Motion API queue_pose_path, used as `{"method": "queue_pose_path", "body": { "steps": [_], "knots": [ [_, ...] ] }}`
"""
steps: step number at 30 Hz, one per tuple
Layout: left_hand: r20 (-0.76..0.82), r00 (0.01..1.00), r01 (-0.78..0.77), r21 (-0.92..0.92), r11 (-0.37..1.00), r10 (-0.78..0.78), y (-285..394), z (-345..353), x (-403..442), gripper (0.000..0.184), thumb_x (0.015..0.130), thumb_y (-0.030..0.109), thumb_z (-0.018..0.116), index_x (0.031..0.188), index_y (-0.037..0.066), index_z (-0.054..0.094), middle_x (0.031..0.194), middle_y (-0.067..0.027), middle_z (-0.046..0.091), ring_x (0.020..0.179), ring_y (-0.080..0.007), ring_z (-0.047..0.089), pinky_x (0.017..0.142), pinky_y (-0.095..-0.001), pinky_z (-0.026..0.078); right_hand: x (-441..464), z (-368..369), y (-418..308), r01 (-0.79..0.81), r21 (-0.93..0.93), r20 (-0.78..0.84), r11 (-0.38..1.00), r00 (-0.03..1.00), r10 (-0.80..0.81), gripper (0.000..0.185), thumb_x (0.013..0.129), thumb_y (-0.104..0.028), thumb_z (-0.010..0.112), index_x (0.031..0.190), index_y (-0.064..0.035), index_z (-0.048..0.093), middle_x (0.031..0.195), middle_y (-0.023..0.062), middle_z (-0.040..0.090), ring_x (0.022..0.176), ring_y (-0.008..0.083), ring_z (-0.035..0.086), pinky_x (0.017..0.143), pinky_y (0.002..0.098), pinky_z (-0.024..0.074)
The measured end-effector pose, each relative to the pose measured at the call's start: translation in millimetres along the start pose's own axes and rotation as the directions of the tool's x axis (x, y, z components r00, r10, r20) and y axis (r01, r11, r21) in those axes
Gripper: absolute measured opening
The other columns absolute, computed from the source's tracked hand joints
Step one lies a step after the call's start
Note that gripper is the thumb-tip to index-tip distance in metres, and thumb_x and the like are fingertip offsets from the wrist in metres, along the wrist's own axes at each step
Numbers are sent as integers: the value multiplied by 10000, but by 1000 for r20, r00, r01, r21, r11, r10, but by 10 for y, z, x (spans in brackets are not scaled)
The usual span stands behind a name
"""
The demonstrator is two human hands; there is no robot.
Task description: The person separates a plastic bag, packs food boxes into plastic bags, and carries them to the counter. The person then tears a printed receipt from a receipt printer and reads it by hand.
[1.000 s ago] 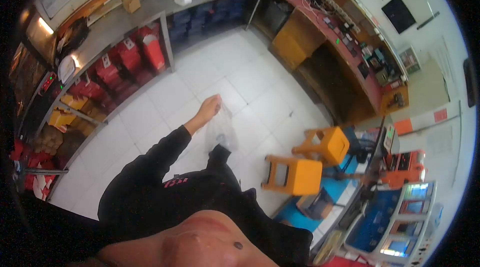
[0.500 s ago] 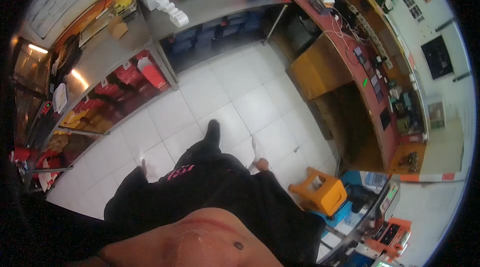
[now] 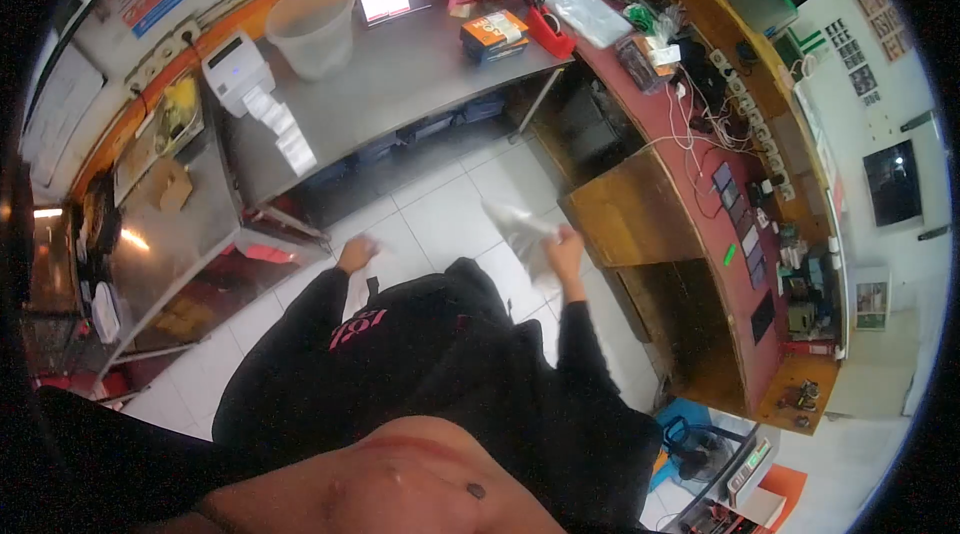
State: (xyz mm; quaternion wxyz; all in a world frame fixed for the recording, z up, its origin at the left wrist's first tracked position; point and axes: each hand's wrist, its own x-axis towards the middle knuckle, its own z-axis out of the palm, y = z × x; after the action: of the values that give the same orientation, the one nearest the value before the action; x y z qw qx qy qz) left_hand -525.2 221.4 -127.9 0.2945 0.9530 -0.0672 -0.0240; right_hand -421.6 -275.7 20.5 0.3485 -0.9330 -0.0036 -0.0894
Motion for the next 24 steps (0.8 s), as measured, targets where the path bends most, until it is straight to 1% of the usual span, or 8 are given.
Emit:
{"method": "queue_pose_path", "body": {
  "steps": [2,6,13,18,19,20,22,24],
  "knots": [
    [-40,993,100,-169,981,-108,646,-535,970,291,763,324,654,853,53,602,855,-161,606,808,-330,583,705,-422,456,801,-599,-806,-170,209,81,963,984,156,202,653,-109,639,785,41,614,726,107,636,694,179,587,637,325,461],
    [-56,991,92,-400,912,-124,1339,-1119,2317,320,761,320,680,880,36,595,861,-166,631,792,-318,607,704,-376,469,2635,-1197,-1188,151,212,-69,965,988,-139,123,656,-84,601,743,1,621,670,37,587,633,108,515,572,278,417],
    [-140,974,43,-658,751,-178,1853,-1142,3830,324,754,289,701,951,59,585,839,-125,630,759,-242,600,681,-346,461,5129,-1390,-1638,475,-130,-274,870,826,-492,146,657,-96,590,763,-5,550,671,107,531,654,240,514,602,360,402],
    [72,990,141,-543,828,-122,2250,-1983,4263,198,758,99,648,945,57,600,831,-65,644,744,-124,593,691,-258,466,5960,-153,-759,335,-863,82,378,831,-549,511,695,-314,690,1116,-58,552,1225,156,491,1080,329,490,869,456,413],
    [160,981,177,-518,837,-109,2274,-2146,4323,201,748,74,631,947,62,603,828,-67,646,743,-131,600,686,-249,467,5861,-142,-1125,500,-681,379,535,866,-326,624,667,-371,719,1169,-56,523,1277,170,450,1143,329,453,922,442,388],
    [160,978,198,-511,836,-134,2305,-2329,4371,201,748,74,631,947,62,603,828,-67,646,743,-131,600,686,-249,467,5644,-76,-1603,543,-455,672,706,729,-128,738,639,-428,748,1222,-55,494,1329,185,409,1206,329,415,974,427,362],
    [282,945,286,-468,836,-166,2376,-2647,4441,286,730,63,602,1016,78,610,860,-70,646,742,-140,601,696,-262,475,5380,674,-1538,595,245,799,766,323,-507,984,542,-440,807,1337,-55,375,1333,192,405,1254,335,366,1041,394,293],
    [188,973,229,-696,681,-134,2354,-2871,4474,340,726,96,605,1065,83,599,760,-55,637,685,-159,599,660,-289,469,5019,736,-2464,240,707,704,665,-146,-695,880,602,-320,794,1332,-53,380,1264,163,483,1189,295,441,995,379,340]
  ]
}}
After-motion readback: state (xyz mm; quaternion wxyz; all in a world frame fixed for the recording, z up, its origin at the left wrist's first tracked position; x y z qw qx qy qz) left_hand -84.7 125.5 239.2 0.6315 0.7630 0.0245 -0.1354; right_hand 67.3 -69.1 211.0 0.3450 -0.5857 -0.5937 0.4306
